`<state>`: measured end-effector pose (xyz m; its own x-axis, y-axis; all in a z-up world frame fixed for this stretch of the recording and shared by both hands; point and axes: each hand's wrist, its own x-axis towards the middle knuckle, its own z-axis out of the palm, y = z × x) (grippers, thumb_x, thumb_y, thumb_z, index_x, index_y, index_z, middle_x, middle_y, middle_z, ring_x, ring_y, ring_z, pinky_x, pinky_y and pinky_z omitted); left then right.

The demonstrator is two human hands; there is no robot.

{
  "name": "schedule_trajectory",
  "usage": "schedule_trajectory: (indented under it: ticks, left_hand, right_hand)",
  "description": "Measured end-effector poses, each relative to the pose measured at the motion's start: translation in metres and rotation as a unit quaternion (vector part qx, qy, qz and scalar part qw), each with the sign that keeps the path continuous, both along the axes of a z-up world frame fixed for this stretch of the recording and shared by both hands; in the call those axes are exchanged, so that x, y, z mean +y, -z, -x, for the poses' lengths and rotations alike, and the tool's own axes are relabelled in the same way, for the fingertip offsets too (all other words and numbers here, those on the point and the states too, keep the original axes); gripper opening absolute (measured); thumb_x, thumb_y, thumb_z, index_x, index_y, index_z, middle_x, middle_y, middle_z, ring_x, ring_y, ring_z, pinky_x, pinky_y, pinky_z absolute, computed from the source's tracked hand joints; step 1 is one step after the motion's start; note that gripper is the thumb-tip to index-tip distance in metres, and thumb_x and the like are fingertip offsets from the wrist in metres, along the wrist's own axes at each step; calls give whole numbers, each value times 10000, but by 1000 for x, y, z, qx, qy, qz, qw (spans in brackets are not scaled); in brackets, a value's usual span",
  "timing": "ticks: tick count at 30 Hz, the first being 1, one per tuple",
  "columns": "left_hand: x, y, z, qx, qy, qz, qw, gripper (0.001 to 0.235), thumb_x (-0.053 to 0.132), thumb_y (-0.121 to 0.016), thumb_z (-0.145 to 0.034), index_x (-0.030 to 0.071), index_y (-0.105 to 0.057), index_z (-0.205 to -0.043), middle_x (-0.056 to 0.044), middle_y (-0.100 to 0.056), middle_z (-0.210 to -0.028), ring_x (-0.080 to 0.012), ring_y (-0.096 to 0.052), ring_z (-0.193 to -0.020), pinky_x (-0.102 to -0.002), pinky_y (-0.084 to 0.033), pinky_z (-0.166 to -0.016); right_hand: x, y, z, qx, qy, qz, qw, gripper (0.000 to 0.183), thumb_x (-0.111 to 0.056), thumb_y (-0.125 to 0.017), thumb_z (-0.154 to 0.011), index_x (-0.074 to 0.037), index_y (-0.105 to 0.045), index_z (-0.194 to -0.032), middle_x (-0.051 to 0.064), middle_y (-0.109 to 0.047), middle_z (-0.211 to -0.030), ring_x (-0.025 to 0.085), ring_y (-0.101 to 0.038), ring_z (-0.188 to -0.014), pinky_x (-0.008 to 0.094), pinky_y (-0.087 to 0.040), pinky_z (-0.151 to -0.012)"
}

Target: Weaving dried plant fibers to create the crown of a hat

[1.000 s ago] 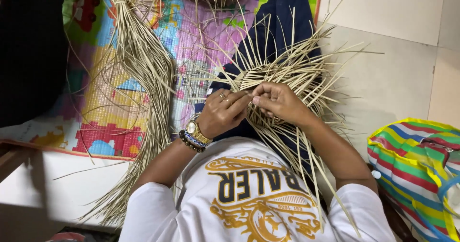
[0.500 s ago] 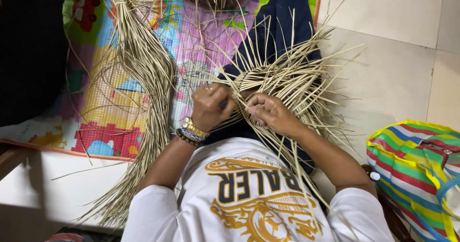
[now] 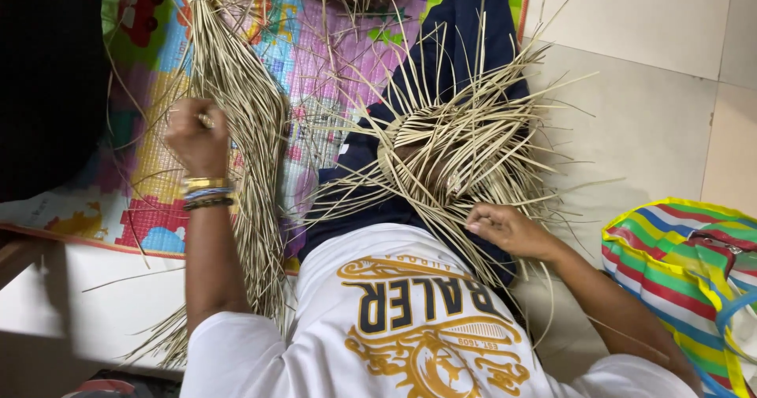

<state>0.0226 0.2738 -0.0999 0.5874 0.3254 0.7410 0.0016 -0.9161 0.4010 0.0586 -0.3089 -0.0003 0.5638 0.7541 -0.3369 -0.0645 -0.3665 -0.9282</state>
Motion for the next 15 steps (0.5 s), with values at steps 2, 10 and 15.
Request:
schedule_trajectory:
  ticks: [2, 10, 15]
  left_hand:
    - [22, -34, 18, 55, -165, -132, 976, 180, -17, -785, -810, 130, -684, -832, 1, -716, -769, -73, -589, -581, -168, -519, -458]
    - [-118, -107, 10, 162, 45, 11, 986, 482, -92, -683, -788, 33, -712, -1252, -226, -627, -1299, -458, -589, -1197, -601, -282, -1134]
    - [-206, -88, -7, 234, 292, 156, 914, 212, 224, -602, -1022, 105, -776, -1039, -152, -759, -970, -373, -711, -964, -474, -491, -939]
  right_hand:
    - [-24, 15, -3, -38, -24, 204, 978, 202, -308, -633, -946, -142, -743, -982, 23, -820, -939, 129, -711, -708, 300, -591, -699]
    - [37, -68, -8, -380, 20, 132, 915, 105, -205, -710, -920, -126, -776, -938, 5, -706, -581, 133, -556, -425, 268, -425, -457]
    - [74, -49, -38, -757, -7, 176, 629, 138, -275, -718, -975, -220, -669, -858, -73, -508, -528, 116, -550, -483, 266, -423, -531]
